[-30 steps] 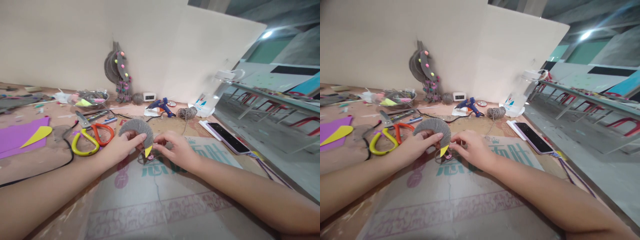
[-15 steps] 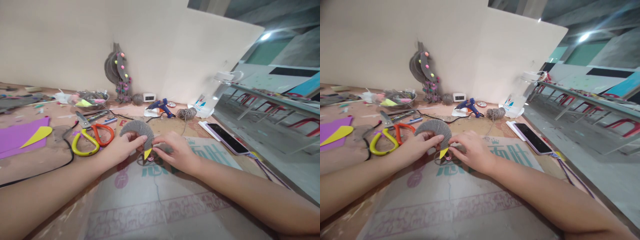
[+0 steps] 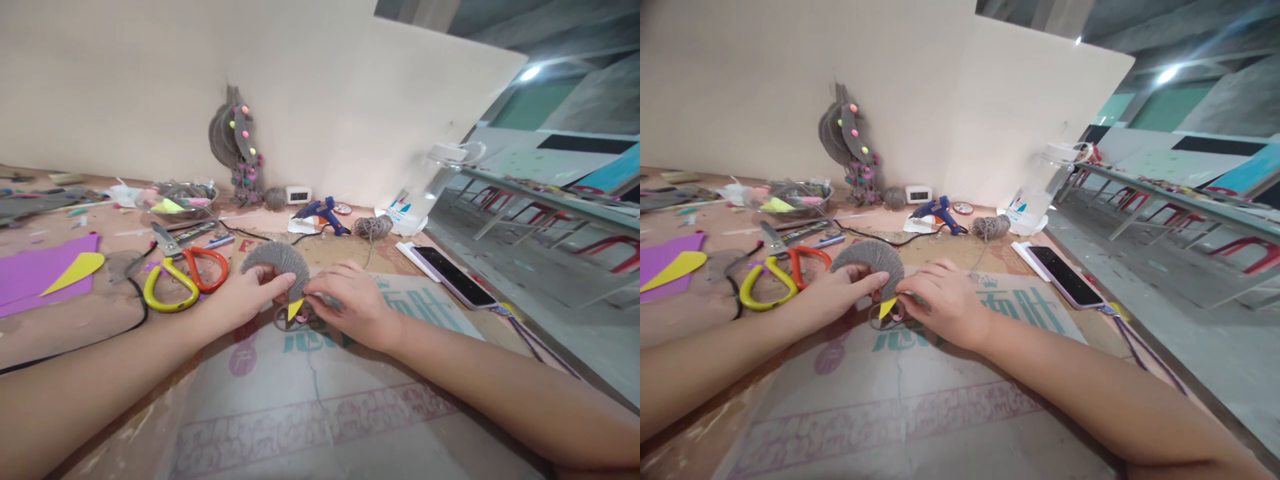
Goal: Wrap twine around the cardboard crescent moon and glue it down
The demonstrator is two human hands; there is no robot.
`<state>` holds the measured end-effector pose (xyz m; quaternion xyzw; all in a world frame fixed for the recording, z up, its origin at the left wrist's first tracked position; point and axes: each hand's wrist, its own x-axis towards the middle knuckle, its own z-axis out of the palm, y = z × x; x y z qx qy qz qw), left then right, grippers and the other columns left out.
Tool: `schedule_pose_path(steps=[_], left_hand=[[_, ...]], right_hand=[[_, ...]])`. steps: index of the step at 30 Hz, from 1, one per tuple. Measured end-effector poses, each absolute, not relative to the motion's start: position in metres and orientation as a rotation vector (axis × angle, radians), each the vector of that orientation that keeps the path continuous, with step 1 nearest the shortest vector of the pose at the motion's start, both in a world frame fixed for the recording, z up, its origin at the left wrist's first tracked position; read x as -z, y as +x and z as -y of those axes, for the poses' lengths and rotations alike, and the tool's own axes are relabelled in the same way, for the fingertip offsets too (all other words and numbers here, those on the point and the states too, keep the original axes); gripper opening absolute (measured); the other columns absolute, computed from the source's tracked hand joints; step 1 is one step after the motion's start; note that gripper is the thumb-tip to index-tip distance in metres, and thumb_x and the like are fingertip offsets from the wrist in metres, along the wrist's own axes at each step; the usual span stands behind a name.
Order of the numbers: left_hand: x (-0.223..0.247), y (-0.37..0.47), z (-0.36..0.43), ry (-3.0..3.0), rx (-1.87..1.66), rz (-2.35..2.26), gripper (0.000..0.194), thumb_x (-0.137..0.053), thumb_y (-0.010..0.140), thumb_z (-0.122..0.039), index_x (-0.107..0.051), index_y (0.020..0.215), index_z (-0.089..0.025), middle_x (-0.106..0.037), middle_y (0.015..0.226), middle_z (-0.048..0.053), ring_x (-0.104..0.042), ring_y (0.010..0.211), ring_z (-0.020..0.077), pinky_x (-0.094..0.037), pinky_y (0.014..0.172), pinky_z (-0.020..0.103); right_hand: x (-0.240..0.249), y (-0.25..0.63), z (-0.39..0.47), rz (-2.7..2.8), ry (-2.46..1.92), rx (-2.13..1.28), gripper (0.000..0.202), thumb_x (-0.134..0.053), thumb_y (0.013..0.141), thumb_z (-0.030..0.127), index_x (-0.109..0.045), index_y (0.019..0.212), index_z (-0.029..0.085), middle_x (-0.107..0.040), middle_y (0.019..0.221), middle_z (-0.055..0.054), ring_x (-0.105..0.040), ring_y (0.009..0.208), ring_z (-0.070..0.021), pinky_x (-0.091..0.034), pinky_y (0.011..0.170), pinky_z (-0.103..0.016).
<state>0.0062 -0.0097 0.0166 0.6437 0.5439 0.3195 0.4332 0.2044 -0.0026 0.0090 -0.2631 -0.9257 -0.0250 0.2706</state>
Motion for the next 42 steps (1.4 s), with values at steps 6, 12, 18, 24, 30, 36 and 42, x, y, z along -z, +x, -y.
schedule_pose_path(steps=[6, 12, 18, 24, 30, 36, 42], left_hand=[[-0.017, 0.007, 0.011, 1.635, -0.793, -1.332, 0.034, -0.052, 0.074, -0.047, -0.060, 0.056, -0.020, -0.053, 0.047, -0.003, -0.043, 0.040, 0.0112, -0.032, 0.043, 0.023], [-0.015, 0.007, 0.008, 1.589, -0.860, -1.303, 0.032, -0.053, 0.075, -0.045, -0.058, 0.055, -0.020, -0.059, 0.055, 0.000, -0.053, 0.052, 0.0135, -0.038, 0.051, 0.023], [-0.015, 0.007, 0.006, 1.385, -0.956, -1.242, 0.030, -0.055, 0.074, -0.046, -0.058, 0.062, -0.019, -0.063, 0.064, 0.000, -0.057, 0.059, 0.0141, -0.044, 0.057, 0.023], [-0.014, 0.008, 0.006, 1.370, -0.955, -1.206, 0.031, -0.055, 0.073, -0.048, -0.061, 0.063, -0.019, -0.065, 0.064, 0.001, -0.060, 0.061, 0.0148, -0.045, 0.058, 0.023], [-0.017, 0.008, 0.006, 1.456, -0.916, -1.204, 0.032, -0.056, 0.074, -0.045, -0.058, 0.056, -0.019, -0.064, 0.061, -0.001, -0.057, 0.057, 0.0124, -0.043, 0.055, 0.021], [-0.013, 0.008, 0.005, 1.382, -0.907, -1.221, 0.032, -0.057, 0.072, -0.047, -0.057, 0.057, -0.019, -0.062, 0.060, 0.000, -0.054, 0.051, 0.0118, -0.041, 0.049, 0.022], [-0.009, 0.009, 0.003, 1.200, -1.030, -1.123, 0.026, -0.061, 0.071, -0.042, -0.057, 0.060, -0.019, -0.059, 0.056, -0.002, -0.054, 0.051, 0.0110, -0.047, 0.058, 0.025]], right_hand=[[-0.006, 0.206, -0.001, 2.459, -0.705, 0.069, 0.013, -0.046, 0.086, 0.020, -0.058, 0.090, 0.021, -0.067, 0.082, -0.002, -0.059, 0.077, -0.0135, -0.036, 0.074, -0.029], [-0.008, 0.206, 0.006, 2.401, -0.773, -0.017, 0.016, -0.046, 0.086, 0.021, -0.055, 0.100, 0.020, -0.067, 0.086, -0.004, -0.058, 0.080, -0.0162, -0.039, 0.076, -0.032], [-0.011, 0.208, 0.003, 2.210, -1.029, -0.241, 0.014, -0.047, 0.088, 0.028, -0.057, 0.085, 0.018, -0.063, 0.079, -0.004, -0.058, 0.076, -0.0154, -0.043, 0.071, -0.029], [-0.011, 0.205, 0.000, 2.298, -0.951, -0.388, 0.016, -0.049, 0.087, 0.027, -0.062, 0.083, 0.019, -0.063, 0.079, -0.002, -0.056, 0.079, -0.0142, -0.043, 0.075, -0.028], [-0.012, 0.201, 0.004, 2.340, -0.903, -0.365, 0.016, -0.051, 0.087, 0.029, -0.062, 0.083, 0.019, -0.063, 0.077, -0.003, -0.055, 0.077, -0.0144, -0.042, 0.075, -0.029], [-0.011, 0.203, 0.001, 2.250, -0.981, -0.403, 0.017, -0.047, 0.088, 0.026, -0.062, 0.086, 0.019, -0.066, 0.082, -0.003, -0.059, 0.081, -0.0143, -0.044, 0.075, -0.028], [-0.008, 0.209, -0.006, 2.183, -1.069, -0.367, 0.015, -0.047, 0.086, 0.019, -0.061, 0.092, 0.020, -0.066, 0.090, -0.004, -0.060, 0.086, -0.0161, -0.046, 0.077, -0.030]])
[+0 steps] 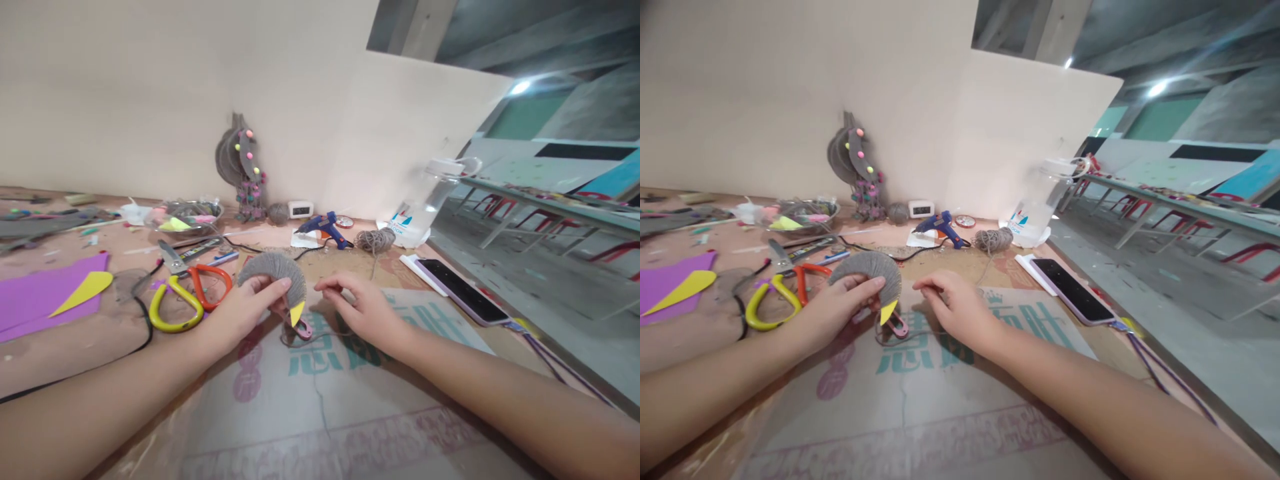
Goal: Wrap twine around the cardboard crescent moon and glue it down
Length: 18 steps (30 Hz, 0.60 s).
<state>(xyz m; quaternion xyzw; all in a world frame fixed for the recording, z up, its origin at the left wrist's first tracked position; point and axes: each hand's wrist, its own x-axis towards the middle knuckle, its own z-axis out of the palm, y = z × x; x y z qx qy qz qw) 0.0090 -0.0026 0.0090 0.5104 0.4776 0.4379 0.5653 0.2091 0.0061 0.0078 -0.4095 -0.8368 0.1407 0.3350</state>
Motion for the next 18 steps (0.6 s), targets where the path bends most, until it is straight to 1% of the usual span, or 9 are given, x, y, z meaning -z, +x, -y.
schedule_pose_path(steps=[3, 5, 7, 9, 12, 14, 16, 17, 18], left_hand=[[-0.009, 0.010, 0.003, 1.172, -1.019, -1.090, 0.027, -0.062, 0.071, -0.041, -0.056, 0.059, -0.018, -0.058, 0.055, -0.002, -0.056, 0.053, 0.0118, -0.046, 0.058, 0.024], [-0.008, 0.010, 0.002, 1.187, -1.021, -1.093, 0.029, -0.060, 0.072, -0.043, -0.054, 0.058, -0.018, -0.058, 0.054, -0.002, -0.055, 0.051, 0.0117, -0.045, 0.055, 0.024], [-0.004, 0.009, 0.001, 1.231, -1.061, -1.105, 0.031, -0.058, 0.073, -0.044, -0.053, 0.058, -0.018, -0.058, 0.057, -0.001, -0.055, 0.055, 0.0120, -0.044, 0.059, 0.023], [0.000, 0.007, -0.002, 1.275, -1.068, -1.109, 0.032, -0.056, 0.074, -0.046, -0.053, 0.060, -0.017, -0.058, 0.059, -0.001, -0.055, 0.058, 0.0128, -0.044, 0.061, 0.024], [0.004, 0.004, -0.006, 1.354, -1.058, -1.122, 0.033, -0.054, 0.075, -0.048, -0.055, 0.064, -0.017, -0.059, 0.064, 0.001, -0.055, 0.061, 0.0143, -0.043, 0.063, 0.025], [0.005, 0.003, -0.007, 1.377, -1.045, -1.131, 0.034, -0.053, 0.075, -0.049, -0.055, 0.065, -0.017, -0.059, 0.065, 0.002, -0.056, 0.063, 0.0154, -0.043, 0.064, 0.026], [0.005, 0.002, -0.007, 1.365, -1.033, -1.136, 0.035, -0.053, 0.075, -0.051, -0.054, 0.066, -0.017, -0.059, 0.066, 0.002, -0.057, 0.065, 0.0162, -0.042, 0.066, 0.027], [0.005, 0.002, -0.007, 1.356, -1.027, -1.140, 0.035, -0.053, 0.075, -0.051, -0.054, 0.067, -0.017, -0.059, 0.066, 0.002, -0.057, 0.065, 0.0162, -0.042, 0.066, 0.028], [0.004, 0.003, -0.007, 1.347, -1.026, -1.147, 0.035, -0.053, 0.075, -0.051, -0.053, 0.067, -0.017, -0.058, 0.066, 0.002, -0.056, 0.065, 0.0160, -0.042, 0.066, 0.028]], right_hand=[[-0.017, 0.214, -0.010, 2.250, -1.095, -0.356, 0.015, -0.049, 0.086, 0.022, -0.063, 0.089, 0.019, -0.066, 0.088, -0.004, -0.060, 0.084, -0.0166, -0.045, 0.075, -0.030], [-0.027, 0.219, -0.013, 2.298, -1.157, -0.363, 0.018, -0.048, 0.086, 0.028, -0.064, 0.082, 0.019, -0.067, 0.080, -0.003, -0.060, 0.074, -0.0158, -0.045, 0.067, -0.028], [-0.036, 0.224, -0.018, 2.374, -1.237, -0.387, 0.027, -0.045, 0.088, 0.034, -0.063, 0.075, 0.019, -0.065, 0.070, -0.002, -0.058, 0.064, -0.0152, -0.044, 0.058, -0.027], [-0.040, 0.230, -0.023, 2.442, -1.309, -0.400, 0.031, -0.042, 0.088, 0.037, -0.063, 0.073, 0.019, -0.064, 0.067, -0.002, -0.058, 0.062, -0.0158, -0.043, 0.056, -0.028], [-0.037, 0.240, -0.035, 2.441, -1.378, -0.371, 0.025, -0.047, 0.084, 0.039, -0.063, 0.082, 0.020, -0.067, 0.079, -0.004, -0.061, 0.071, -0.0187, -0.047, 0.063, -0.031], [-0.031, 0.249, -0.048, 2.387, -1.430, -0.341, 0.025, -0.049, 0.082, 0.040, -0.061, 0.088, 0.020, -0.066, 0.086, -0.006, -0.062, 0.076, -0.0205, -0.048, 0.066, -0.033], [-0.023, 0.260, -0.067, 2.295, -1.467, -0.316, 0.029, -0.050, 0.081, 0.042, -0.057, 0.097, 0.019, -0.065, 0.094, -0.008, -0.062, 0.083, -0.0222, -0.050, 0.069, -0.033], [-0.020, 0.265, -0.078, 2.217, -1.472, -0.274, 0.033, -0.053, 0.079, 0.043, -0.056, 0.101, 0.018, -0.064, 0.101, -0.010, -0.062, 0.088, -0.0234, -0.051, 0.073, -0.034], [-0.017, 0.270, -0.092, 2.172, -1.463, -0.250, 0.040, -0.056, 0.077, 0.043, -0.054, 0.107, 0.017, -0.061, 0.110, -0.012, -0.060, 0.096, -0.0249, -0.050, 0.080, -0.034]])
